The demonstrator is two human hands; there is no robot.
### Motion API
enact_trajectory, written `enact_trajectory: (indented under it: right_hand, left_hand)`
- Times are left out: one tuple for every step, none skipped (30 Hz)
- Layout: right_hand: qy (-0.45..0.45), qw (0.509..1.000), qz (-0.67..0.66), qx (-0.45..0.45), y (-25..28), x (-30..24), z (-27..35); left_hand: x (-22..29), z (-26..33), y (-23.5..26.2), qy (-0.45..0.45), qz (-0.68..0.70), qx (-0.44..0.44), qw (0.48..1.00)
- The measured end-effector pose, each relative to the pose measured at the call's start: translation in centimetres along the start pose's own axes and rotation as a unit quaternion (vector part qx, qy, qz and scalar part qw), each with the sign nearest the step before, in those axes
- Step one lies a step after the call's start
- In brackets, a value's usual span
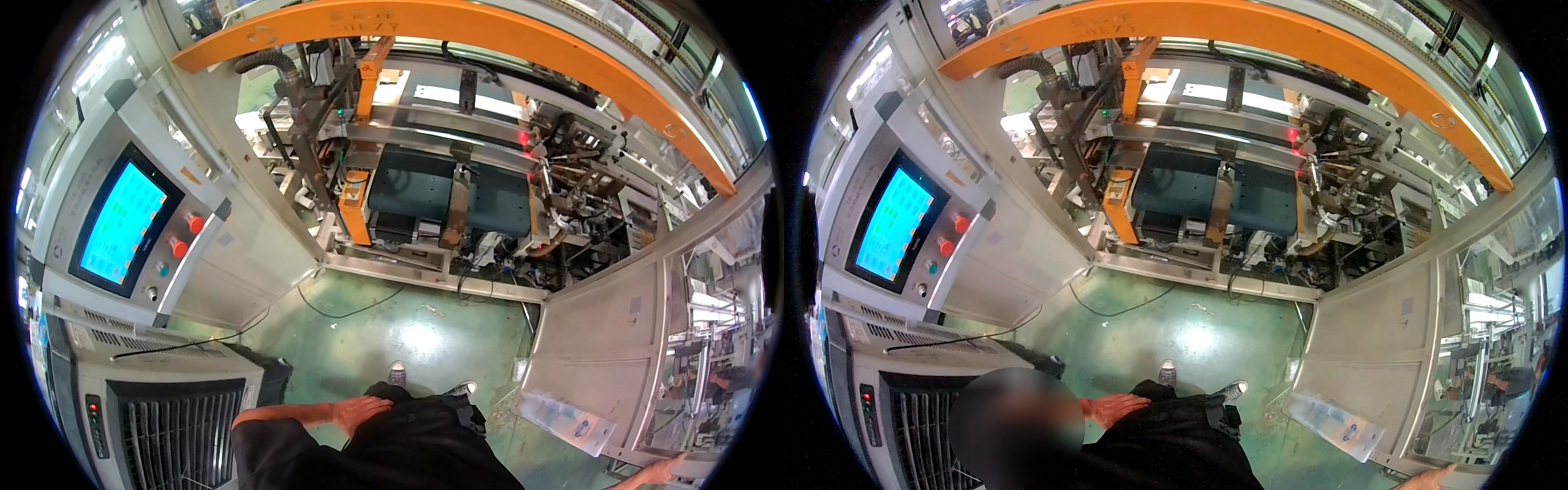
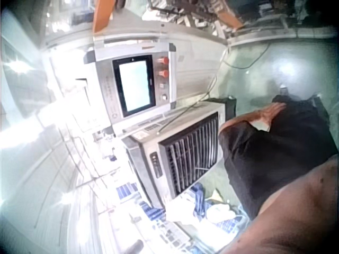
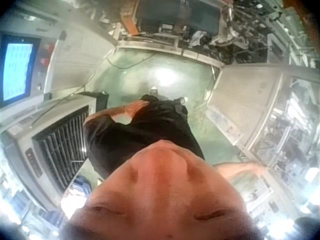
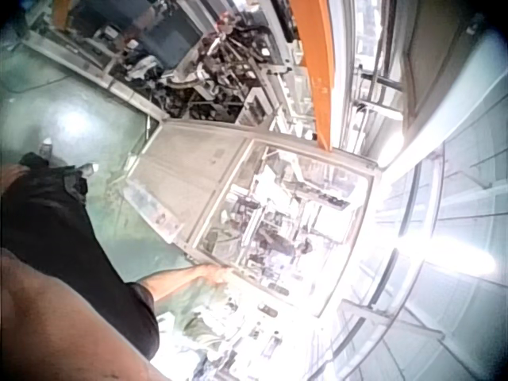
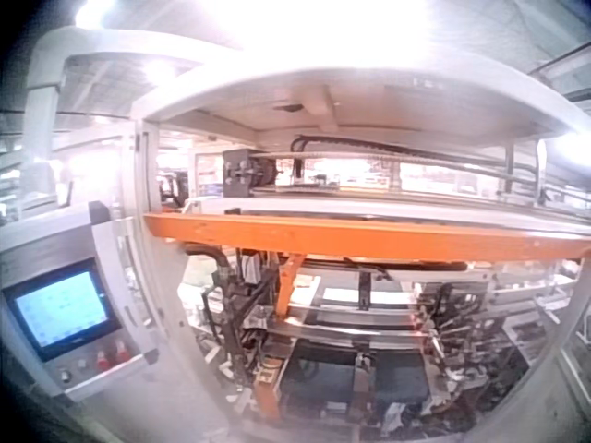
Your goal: The person operates a packaging machine in a factory, loading white cylindrical items into the machine and pressing buttons on the control panel. The person also handles a transparent plastic bag and places it on the machine.
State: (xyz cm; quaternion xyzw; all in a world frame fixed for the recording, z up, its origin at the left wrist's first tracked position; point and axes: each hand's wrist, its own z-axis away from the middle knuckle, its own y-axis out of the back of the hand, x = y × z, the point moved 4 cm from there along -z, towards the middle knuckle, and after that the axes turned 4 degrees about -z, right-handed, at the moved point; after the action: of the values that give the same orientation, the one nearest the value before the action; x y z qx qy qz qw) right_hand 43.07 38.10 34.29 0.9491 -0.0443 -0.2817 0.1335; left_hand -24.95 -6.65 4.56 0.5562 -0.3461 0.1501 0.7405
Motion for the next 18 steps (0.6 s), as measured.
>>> enact_trajectory:
  right_hand:
    - [0.028, 0.999, -0.011, -0.016, 0.0, -0.1, -0.1]
    - [0.057, 0.998, -0.021, -0.031, -0.1, 0.0, -0.1]
    - [0.086, 0.995, -0.029, -0.043, 0.3, 0.2, -0.5]
    - [0.063, 0.997, -0.029, -0.033, -0.8, 2.6, -1.1]
    - [0.041, 0.999, -0.026, -0.017, -2.3, 5.9, -2.3]
    - [0.018, 1.000, -0.024, -0.002, -2.2, 6.9, -2.8]
    - [-0.019, 1.000, -0.006, -0.011, -1.8, 8.1, -3.3]
    - [-0.059, 0.998, 0.006, -0.030, -1.9, 4.8, -1.6]
    - [-0.096, 0.994, 0.019, -0.044, -1.1, 1.5, -0.4]
    - [-0.058, 0.996, -0.057, -0.031, 0.0, -1.5, 0.5]
    - [-0.063, 0.996, -0.059, -0.028, 0.4, -1.6, 0.2]
    - [-0.067, 0.995, -0.063, -0.027, 0.7, -1.4, 0.1]
    - [-0.072, 0.995, -0.066, -0.027, 0.9, -1.1, 0.1]
    - [-0.065, 0.996, -0.036, -0.050, 0.7, -0.9, 0.1]
    - [-0.074, 0.995, -0.054, -0.050, 0.8, -1.3, 0.4]
    - [-0.083, 0.993, -0.071, -0.048, 1.0, -2.3, 0.9]
    - [-0.090, 0.991, -0.086, -0.042, 1.7, -3.2, 1.1]
    - [-0.082, 0.991, -0.097, -0.040, 1.7, -4.2, 1.4]
  left_hand:
    - [0.2, -0.1, 0.3, 0.002, -0.003, -0.003, 1.000]
    - [0.2, -0.2, 0.5, 0.004, -0.006, -0.006, 1.000]
    - [0.0, -0.3, 0.4, 0.003, -0.007, -0.011, 1.000]
    - [-0.2, -0.3, 0.1, 0.001, -0.008, -0.016, 1.000]
    - [-0.5, -0.5, -0.2, -0.007, -0.010, -0.022, 1.000]
    - [-0.6, -0.7, -0.2, -0.016, -0.017, -0.014, 1.000]
    - [-0.5, -0.7, -0.1, -0.025, -0.023, -0.005, 0.999]
    - [-0.1, -0.5, 0.1, -0.022, -0.033, 0.004, 0.999]
    - [0.0, -0.5, 0.1, -0.016, -0.033, -0.001, 0.999]
    - [-0.1, -0.6, 0.1, -0.011, -0.032, -0.006, 0.999]
    - [-0.2, -0.8, 0.1, -0.010, -0.031, -0.014, 0.999]
    - [-0.4, -0.8, -0.1, -0.015, -0.023, -0.011, 1.000]
    - [-0.5, -0.8, -0.3, -0.019, -0.015, -0.007, 1.000]
    - [-0.7, -0.8, -0.4, -0.024, -0.007, -0.003, 1.000]
    - [-0.7, -0.8, -0.5, -0.021, -0.007, -0.009, 1.000]
    - [-0.6, -0.8, -0.4, -0.020, -0.007, -0.016, 1.000]
    - [-0.7, -1.0, -0.2, -0.024, -0.007, -0.023, 0.999]
    - [-0.4, -1.0, 0.0, -0.015, -0.014, -0.022, 1.000]
